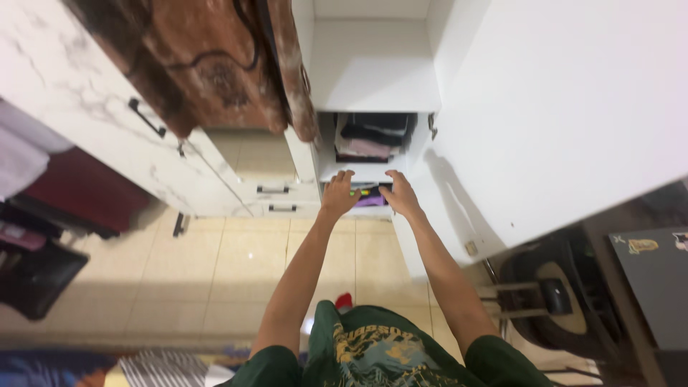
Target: The person removes several folded shirts from a closet and places them onto a bed before unfolding and re-folding one red shirt.
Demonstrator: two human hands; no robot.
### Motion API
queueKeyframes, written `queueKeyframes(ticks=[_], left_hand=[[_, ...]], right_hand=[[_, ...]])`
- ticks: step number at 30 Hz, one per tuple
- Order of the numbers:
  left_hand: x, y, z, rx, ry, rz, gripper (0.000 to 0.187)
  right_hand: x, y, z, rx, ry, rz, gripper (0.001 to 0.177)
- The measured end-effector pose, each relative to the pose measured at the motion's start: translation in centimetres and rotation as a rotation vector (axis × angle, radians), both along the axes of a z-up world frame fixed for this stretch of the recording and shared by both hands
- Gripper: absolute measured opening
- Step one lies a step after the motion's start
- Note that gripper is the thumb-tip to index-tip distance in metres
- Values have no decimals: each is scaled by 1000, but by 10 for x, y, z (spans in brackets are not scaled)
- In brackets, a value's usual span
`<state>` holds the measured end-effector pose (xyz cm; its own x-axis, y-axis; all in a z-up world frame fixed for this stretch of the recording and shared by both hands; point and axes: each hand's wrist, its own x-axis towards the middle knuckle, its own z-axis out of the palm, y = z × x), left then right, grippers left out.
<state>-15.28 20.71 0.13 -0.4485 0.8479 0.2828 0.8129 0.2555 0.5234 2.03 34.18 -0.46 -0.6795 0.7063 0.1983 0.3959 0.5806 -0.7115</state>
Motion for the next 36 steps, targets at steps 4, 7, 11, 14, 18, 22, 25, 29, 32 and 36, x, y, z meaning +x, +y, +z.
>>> queueKeyframes(ticks=[4,7,11,14,18,22,25,29,32,36], left_hand=[[-38,26,-2,-25,-18,-66,57],[-57,45,-1,-83,-58,-58,56],[-78,70,-8,-79,-61,-66,55],[-91,92,-18,-71,-84,-70,56],[-104,115,-47,30,-201,-47,51],[-114,137,-80,175,-345,-3,44],[-119,155,-102,272,-358,19,41],[-126,188,-129,299,-448,20,37],[-137,211,-158,403,-408,6,38],[-159,241,-193,589,-319,134,33]], right_hand=[[-35,31,0,-208,-142,-86,61],[-51,55,-12,-27,-116,-96,61],[-65,84,-28,-73,-150,-111,64],[-74,105,-32,-92,-86,-109,64],[-85,128,-41,-263,-21,-169,65],[-88,147,-57,-390,54,-239,64],[-86,158,-74,-482,53,-306,63],[-97,178,-105,-594,126,-328,64],[-112,199,-134,-529,244,-365,65],[-135,239,-188,-353,392,-457,76]])
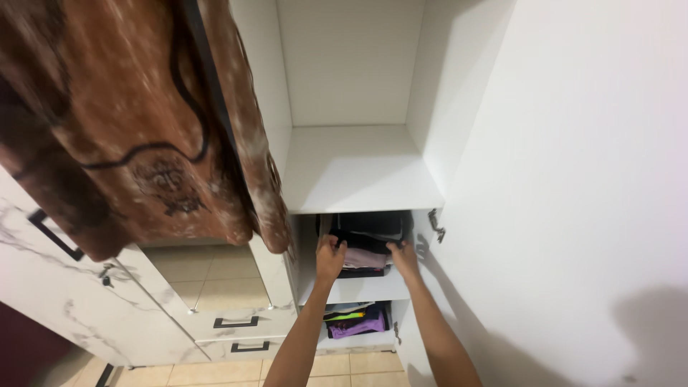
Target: The person removes several folded shirts from a closet and places them onto a bed before unfolding and re-folding one red shirt.
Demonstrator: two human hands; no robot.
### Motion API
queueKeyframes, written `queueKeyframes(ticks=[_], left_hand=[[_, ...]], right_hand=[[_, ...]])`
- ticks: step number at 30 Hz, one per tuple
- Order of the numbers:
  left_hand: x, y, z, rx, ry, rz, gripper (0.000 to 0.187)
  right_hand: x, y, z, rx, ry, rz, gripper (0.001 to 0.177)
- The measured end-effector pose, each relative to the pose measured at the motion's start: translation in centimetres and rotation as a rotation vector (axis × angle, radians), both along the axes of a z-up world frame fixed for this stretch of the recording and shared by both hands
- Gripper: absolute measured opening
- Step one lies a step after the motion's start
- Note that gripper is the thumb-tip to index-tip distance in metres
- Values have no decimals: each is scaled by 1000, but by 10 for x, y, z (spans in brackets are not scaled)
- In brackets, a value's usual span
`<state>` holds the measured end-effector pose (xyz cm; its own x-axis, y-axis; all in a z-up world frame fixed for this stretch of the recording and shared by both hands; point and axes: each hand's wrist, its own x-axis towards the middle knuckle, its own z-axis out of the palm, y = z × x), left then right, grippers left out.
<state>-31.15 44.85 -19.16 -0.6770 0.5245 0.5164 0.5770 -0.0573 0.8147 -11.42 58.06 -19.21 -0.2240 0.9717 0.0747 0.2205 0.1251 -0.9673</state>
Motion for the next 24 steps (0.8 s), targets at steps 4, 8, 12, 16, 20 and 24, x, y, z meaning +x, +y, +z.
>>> queueKeyframes(ticks=[4,8,12,16,20,24], left_hand=[[-7,0,-40,47,81,145,38],[-15,4,-69,47,49,183,46],[-23,14,-120,79,60,102,53],[-36,24,-100,135,-46,82,57],[-39,42,-77,72,-188,-50,71],[-41,57,-37,-325,-499,-203,103]], right_hand=[[-8,37,-68,-81,-11,22,85],[-23,51,-111,-82,66,72,91],[-26,24,-154,-99,136,8,89],[-42,36,-129,288,55,-285,82],[-51,49,-89,-55,378,-152,96],[-53,43,-44,-377,291,-82,112]])
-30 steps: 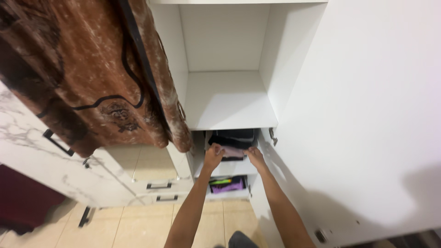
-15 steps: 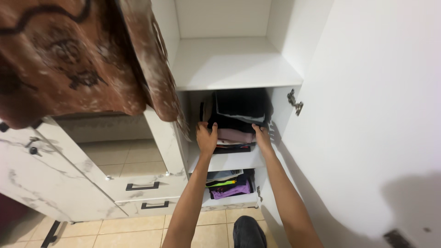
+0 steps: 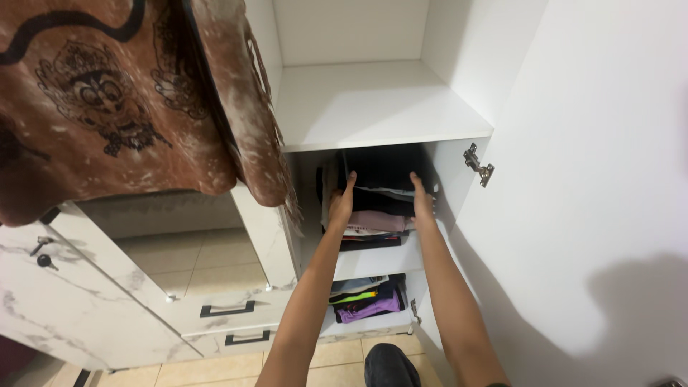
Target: The person removes several folded shirts from a closet and places them onto a bed before unfolding and re-folding one red shirt.
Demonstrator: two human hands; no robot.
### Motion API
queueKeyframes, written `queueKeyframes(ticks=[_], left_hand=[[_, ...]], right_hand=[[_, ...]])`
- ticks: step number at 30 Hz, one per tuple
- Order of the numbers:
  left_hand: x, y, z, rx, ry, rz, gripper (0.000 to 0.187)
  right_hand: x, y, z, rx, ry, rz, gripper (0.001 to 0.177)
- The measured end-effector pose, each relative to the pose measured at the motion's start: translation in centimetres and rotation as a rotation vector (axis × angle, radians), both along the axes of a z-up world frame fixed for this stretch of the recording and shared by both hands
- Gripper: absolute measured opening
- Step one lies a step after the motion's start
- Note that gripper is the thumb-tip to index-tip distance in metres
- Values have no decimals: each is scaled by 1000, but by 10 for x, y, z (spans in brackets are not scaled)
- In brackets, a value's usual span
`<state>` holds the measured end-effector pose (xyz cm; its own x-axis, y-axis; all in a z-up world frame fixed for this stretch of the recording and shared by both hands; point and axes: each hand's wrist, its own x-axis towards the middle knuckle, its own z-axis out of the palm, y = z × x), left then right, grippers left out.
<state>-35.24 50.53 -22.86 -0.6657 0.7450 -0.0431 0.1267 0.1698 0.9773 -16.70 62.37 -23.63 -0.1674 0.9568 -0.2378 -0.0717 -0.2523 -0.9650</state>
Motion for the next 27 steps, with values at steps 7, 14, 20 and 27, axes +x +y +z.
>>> queueKeyframes(ticks=[7,14,20,27], left_hand=[[-13,6,-8,41,-1,84,69],[-9,0,-57,140,110,168,53],[8,-41,-67,96,32,137,50],[27,-46,-38,19,68,141,88]], right_hand=[[-2,0,2,34,-11,5,107],[11,-30,-22,186,-44,-45,99],[40,-44,-57,138,-56,-114,108],[43,-52,-1,-143,-122,82,123]])
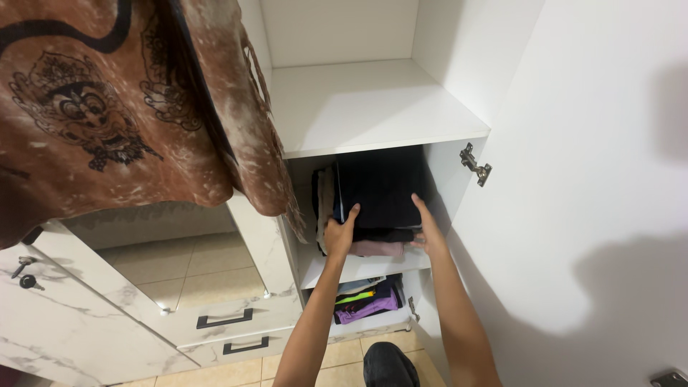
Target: The person removes several folded shirts from a closet and places them onto a bed before unfolding and re-folding one red shirt.
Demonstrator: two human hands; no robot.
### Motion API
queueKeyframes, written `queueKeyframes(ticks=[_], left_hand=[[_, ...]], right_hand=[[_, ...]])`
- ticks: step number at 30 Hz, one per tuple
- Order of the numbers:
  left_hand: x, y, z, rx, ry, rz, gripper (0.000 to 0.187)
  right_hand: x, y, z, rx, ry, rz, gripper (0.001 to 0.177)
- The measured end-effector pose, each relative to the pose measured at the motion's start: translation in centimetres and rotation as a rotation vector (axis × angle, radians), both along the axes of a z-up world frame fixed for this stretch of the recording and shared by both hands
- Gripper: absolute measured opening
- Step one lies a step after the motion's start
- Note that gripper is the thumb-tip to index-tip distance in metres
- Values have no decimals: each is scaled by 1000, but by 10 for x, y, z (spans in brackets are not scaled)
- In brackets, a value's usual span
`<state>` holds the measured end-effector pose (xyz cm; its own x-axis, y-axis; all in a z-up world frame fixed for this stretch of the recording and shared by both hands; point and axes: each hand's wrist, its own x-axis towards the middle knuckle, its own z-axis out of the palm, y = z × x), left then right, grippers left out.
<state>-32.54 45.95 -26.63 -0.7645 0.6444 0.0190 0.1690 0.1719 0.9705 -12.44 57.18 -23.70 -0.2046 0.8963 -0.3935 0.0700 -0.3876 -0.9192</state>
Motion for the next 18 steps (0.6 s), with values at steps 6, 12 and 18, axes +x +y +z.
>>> queueKeyframes(ticks=[6,12,18], left_hand=[[-16,10,-5,-69,17,-40,105],[-47,5,15,53,-337,-353,116],[-59,-1,34,-98,-379,-375,112]], right_hand=[[-5,17,9,42,-65,76,123],[-6,28,9,81,8,61,105],[-2,36,7,69,-24,176,99]])
